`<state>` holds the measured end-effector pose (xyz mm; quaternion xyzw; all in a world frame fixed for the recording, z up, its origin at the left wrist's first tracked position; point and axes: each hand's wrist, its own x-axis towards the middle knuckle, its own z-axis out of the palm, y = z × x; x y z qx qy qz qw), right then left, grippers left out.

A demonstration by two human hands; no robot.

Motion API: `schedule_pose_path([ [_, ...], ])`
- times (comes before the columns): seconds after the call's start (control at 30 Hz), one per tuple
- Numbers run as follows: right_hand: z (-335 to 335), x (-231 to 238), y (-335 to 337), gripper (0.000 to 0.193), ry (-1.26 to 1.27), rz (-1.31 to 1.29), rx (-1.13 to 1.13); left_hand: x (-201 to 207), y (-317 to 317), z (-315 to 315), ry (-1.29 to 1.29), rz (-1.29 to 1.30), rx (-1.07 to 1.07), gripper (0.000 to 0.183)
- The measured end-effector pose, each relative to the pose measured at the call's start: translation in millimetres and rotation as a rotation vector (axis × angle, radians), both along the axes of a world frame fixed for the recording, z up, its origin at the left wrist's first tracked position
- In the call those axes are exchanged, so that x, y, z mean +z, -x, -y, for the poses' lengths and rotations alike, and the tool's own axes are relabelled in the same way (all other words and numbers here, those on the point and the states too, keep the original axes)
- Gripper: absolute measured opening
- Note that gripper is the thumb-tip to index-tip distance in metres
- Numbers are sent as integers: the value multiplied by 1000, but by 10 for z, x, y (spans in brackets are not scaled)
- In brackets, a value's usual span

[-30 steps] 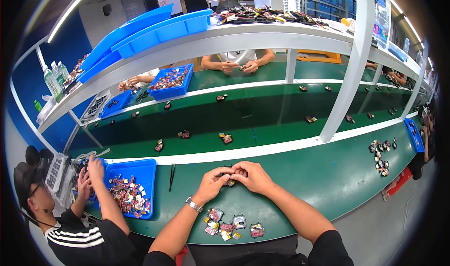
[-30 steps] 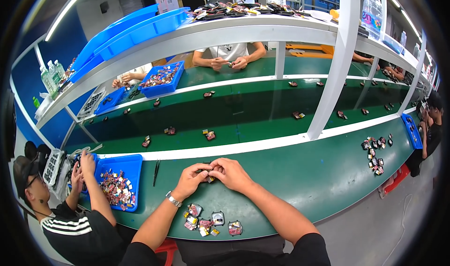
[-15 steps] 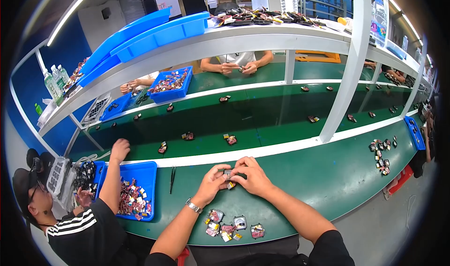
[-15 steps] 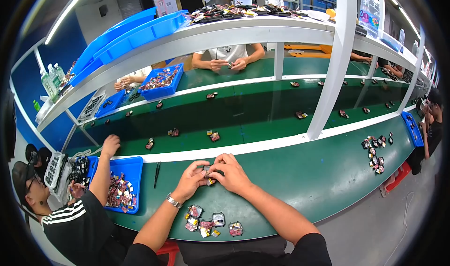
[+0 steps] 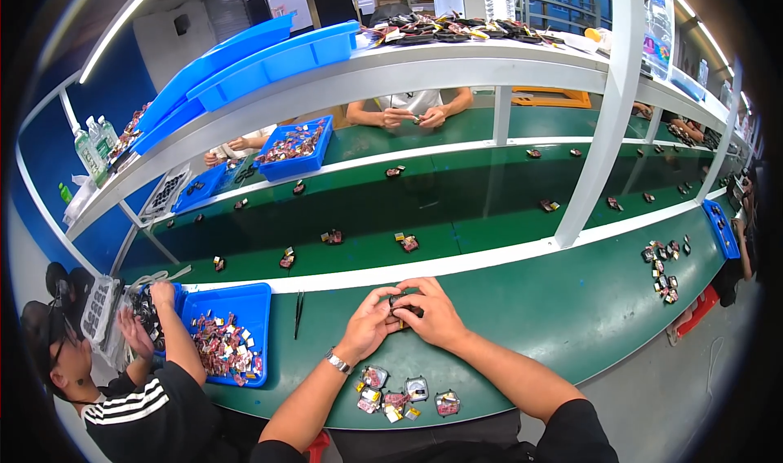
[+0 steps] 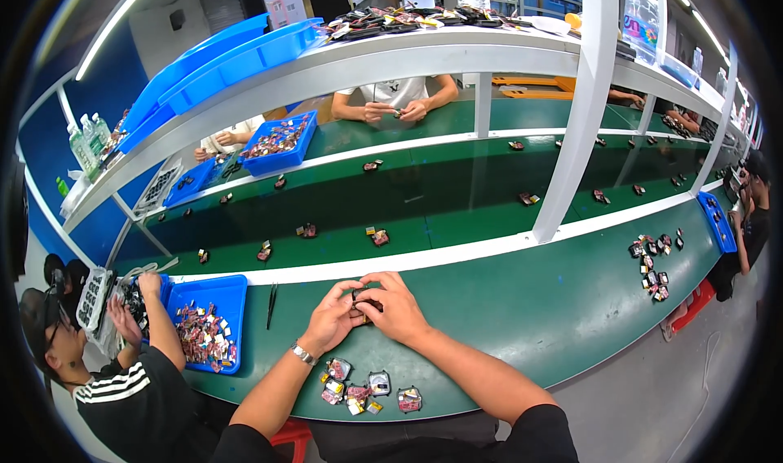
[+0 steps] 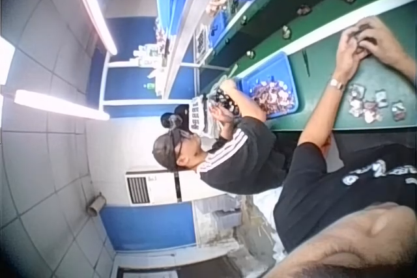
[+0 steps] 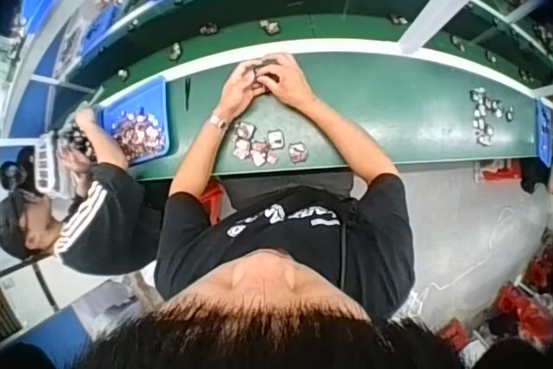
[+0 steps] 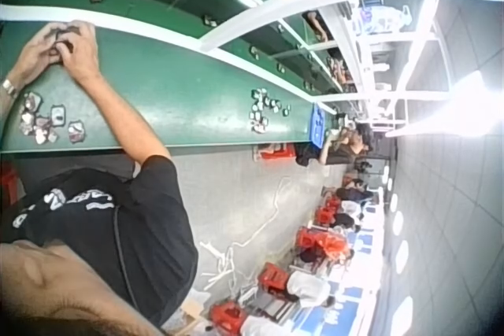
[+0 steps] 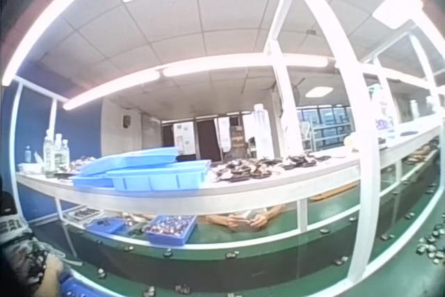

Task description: Assemble small decorative enamel pins or badges by joining multiple parts at a factory workbench.

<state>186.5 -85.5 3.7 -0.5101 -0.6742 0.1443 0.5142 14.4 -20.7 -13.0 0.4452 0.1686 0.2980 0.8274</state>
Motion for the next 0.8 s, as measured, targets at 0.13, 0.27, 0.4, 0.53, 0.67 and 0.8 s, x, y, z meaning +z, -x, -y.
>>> schedule_pose_path([
  [0.13, 5, -14, 17, 12, -8, -18, -6, -23, -5, -1, -6, 9, 0, 31],
  [0.27, -11, -37, -8, 12, -18, -55, 7, -6, -15, 0, 3, 24, -5, 31],
  [0.4, 4, -57, 24, 12, -18, -21, -49, -33, 12, -9, 9, 13, -13, 30],
  [0.53, -1, -95, -1, 14, 33, -71, -22, -13, -2, 11, 3, 22, -6, 29],
  [0.67, -10, -129, -10, 15, 99, -135, 16, -31, -14, 29, 12, 6, 9, 27],
  [0.8, 19, -21, 1, 17, 89, -143, 36, -16, -15, 47, -8, 19, 9, 27],
])
